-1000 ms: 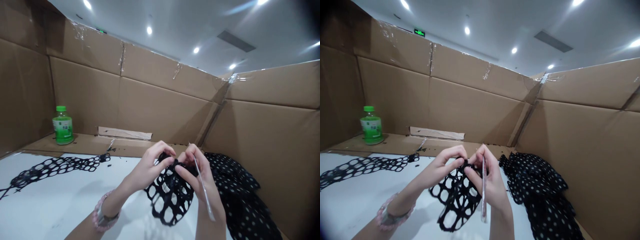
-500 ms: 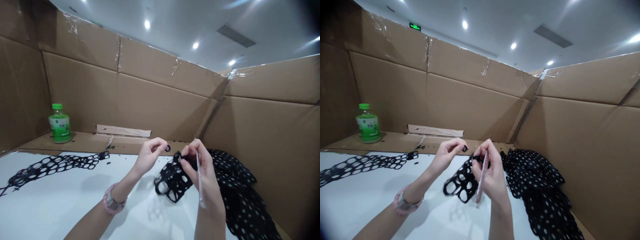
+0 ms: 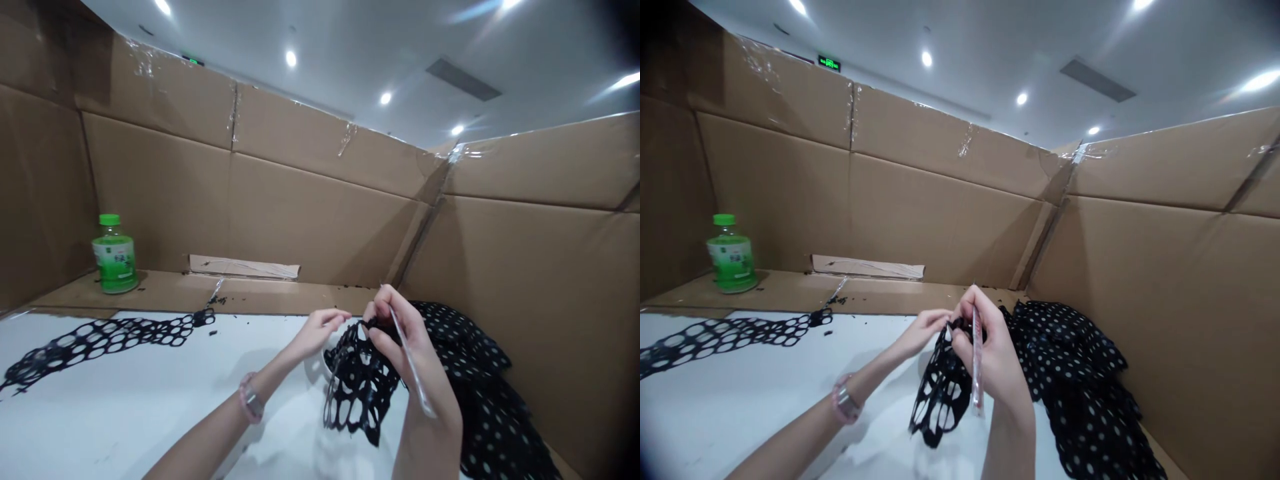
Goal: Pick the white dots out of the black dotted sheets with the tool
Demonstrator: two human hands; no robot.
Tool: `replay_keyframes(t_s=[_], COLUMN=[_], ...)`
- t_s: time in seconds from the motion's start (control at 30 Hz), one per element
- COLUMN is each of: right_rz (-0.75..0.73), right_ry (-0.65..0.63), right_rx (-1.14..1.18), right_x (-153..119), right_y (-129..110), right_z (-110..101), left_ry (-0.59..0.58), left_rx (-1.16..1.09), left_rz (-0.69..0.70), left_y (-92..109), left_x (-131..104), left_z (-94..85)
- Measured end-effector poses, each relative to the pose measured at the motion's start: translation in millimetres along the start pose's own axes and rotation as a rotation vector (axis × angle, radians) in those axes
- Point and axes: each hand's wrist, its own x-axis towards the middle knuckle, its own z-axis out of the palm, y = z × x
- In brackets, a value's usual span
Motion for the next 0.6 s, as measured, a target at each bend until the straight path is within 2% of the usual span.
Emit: replay_keyframes(t_s=[0.13, 0.3, 0.53, 0.6], right_rz=[-0.002, -0.014, -0.019, -0.057], right_ry=[0.007, 0.028, -0.049, -0.039], right_rx=[0.041, 0.023, 0.082, 0.073], right_x=[4, 7, 3, 3], right_y=[1, 4, 3, 2], right_z=[3, 7, 13, 16], left_ry=[-0.135, -0.088, -0.114, -0.042], left_rx=[-0.098, -0.124, -0.015, 0.075], left_rz=[0.010, 0.052, 0.134, 0.182], left_y=[36, 70, 87, 87], left_x=[-9, -27, -36, -37], left_z=[-21.1, -27.1, -32.6, -31.8])
